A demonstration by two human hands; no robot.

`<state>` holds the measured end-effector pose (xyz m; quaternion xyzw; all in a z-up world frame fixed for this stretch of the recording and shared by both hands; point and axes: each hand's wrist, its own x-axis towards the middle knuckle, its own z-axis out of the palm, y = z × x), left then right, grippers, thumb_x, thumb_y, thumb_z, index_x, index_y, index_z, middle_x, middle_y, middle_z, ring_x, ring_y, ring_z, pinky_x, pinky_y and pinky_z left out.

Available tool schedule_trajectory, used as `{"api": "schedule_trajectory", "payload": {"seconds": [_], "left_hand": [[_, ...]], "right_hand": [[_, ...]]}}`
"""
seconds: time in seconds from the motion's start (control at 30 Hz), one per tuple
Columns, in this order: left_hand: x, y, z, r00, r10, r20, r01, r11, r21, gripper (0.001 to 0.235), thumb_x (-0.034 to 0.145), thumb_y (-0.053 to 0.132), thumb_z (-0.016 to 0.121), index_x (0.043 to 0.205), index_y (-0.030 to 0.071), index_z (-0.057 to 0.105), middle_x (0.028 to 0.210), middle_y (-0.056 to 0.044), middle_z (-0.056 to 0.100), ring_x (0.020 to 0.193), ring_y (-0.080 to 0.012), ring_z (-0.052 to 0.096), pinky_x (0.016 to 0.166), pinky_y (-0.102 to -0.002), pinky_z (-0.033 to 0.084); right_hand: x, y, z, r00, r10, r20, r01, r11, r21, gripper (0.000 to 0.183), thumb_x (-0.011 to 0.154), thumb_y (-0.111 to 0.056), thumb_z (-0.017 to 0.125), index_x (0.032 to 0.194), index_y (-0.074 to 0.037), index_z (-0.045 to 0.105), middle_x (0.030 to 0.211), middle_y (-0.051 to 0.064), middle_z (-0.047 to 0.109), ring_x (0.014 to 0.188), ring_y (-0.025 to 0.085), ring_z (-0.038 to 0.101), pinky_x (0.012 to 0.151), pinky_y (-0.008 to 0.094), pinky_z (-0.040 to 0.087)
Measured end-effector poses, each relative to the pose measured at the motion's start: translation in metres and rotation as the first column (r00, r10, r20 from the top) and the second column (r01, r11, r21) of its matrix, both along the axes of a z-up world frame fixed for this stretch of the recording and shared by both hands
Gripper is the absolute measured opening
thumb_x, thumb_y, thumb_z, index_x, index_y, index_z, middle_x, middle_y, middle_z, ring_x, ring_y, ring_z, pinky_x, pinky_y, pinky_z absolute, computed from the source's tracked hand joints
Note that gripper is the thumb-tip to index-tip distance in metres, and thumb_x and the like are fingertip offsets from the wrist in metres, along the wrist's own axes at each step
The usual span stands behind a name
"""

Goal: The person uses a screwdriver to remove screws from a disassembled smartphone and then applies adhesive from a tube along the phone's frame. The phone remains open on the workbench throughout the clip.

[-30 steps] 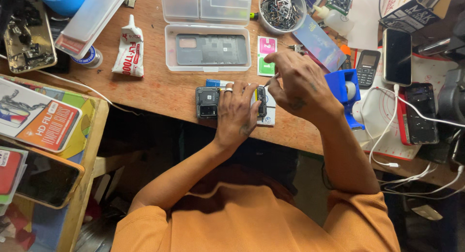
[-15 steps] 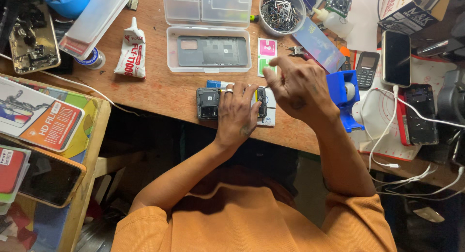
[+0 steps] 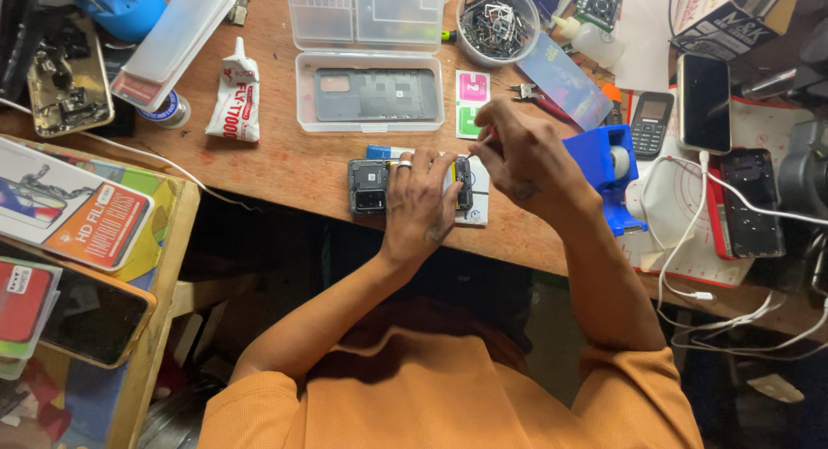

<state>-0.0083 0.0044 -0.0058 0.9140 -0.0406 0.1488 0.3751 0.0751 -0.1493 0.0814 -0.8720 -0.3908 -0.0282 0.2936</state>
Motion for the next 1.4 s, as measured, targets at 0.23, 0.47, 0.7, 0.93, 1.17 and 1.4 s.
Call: {"api": "schedule_trajectory", "payload": {"seconds": [0.23,0.47,0.7,0.93,1.17,1.4], "left_hand": [[-0.012,0.007,0.011,0.997,-0.068,0.026,0.071,0.991,-0.115,0.034,0.094,0.012,0.067,0.125,0.000,0.063,0.118,-0.017,0.062,0.106,-0.0323,0.060,0.096,-0.043,0.045],[-0.022,0.028,0.016,0.990,-0.061,0.128,0.087,0.975,-0.205,0.029,0.095,0.008,0.063,0.124,0.003,0.063,0.117,-0.013,0.062,0.110,-0.0330,0.062,0.099,-0.046,0.045],[-0.029,0.044,0.016,0.990,-0.112,0.089,0.131,0.956,-0.263,0.027,0.093,0.008,0.068,0.120,0.004,0.067,0.121,-0.013,0.062,0.110,-0.0334,0.059,0.100,-0.044,0.045],[-0.031,0.046,0.014,0.991,-0.091,0.099,0.117,0.947,-0.299,0.029,0.093,0.008,0.069,0.122,0.005,0.069,0.122,-0.011,0.063,0.115,-0.0321,0.060,0.105,-0.044,0.044],[-0.029,0.046,0.013,0.989,-0.066,0.132,0.104,0.947,-0.304,0.028,0.095,0.007,0.066,0.123,0.004,0.064,0.120,-0.013,0.062,0.115,-0.0304,0.060,0.102,-0.043,0.047],[-0.018,0.039,0.016,0.986,0.058,0.154,-0.016,0.965,-0.261,0.027,0.092,0.008,0.069,0.118,0.002,0.063,0.116,-0.016,0.065,0.109,-0.0334,0.064,0.098,-0.045,0.049]], "right_hand": [[0.016,0.030,0.005,0.993,-0.087,0.080,0.061,0.957,0.285,0.030,0.107,-0.005,0.075,0.125,0.000,0.052,0.109,0.015,0.075,0.104,0.023,0.078,0.088,0.032,0.065],[0.054,0.122,-0.035,0.993,0.099,0.058,-0.113,0.924,0.365,0.020,0.104,-0.005,0.071,0.115,-0.002,0.055,0.104,0.015,0.074,0.098,0.024,0.079,0.085,0.033,0.066],[0.083,0.167,-0.065,0.993,0.117,0.014,-0.116,0.955,0.273,0.020,0.099,-0.002,0.072,0.110,-0.002,0.056,0.096,0.016,0.070,0.089,0.029,0.076,0.076,0.038,0.061],[0.086,0.176,-0.070,0.986,0.165,0.007,-0.161,0.952,0.259,0.019,0.100,-0.002,0.071,0.110,-0.003,0.055,0.098,0.016,0.070,0.092,0.028,0.077,0.077,0.037,0.062],[0.072,0.158,-0.048,0.990,0.129,0.051,-0.137,0.956,0.261,0.015,0.103,-0.002,0.069,0.110,-0.002,0.056,0.098,0.014,0.071,0.092,0.025,0.077,0.077,0.035,0.063],[0.029,0.095,-0.006,0.995,0.056,0.084,-0.079,0.951,0.300,0.019,0.103,-0.004,0.074,0.114,-0.003,0.059,0.100,0.012,0.073,0.094,0.019,0.077,0.085,0.032,0.061]]}}
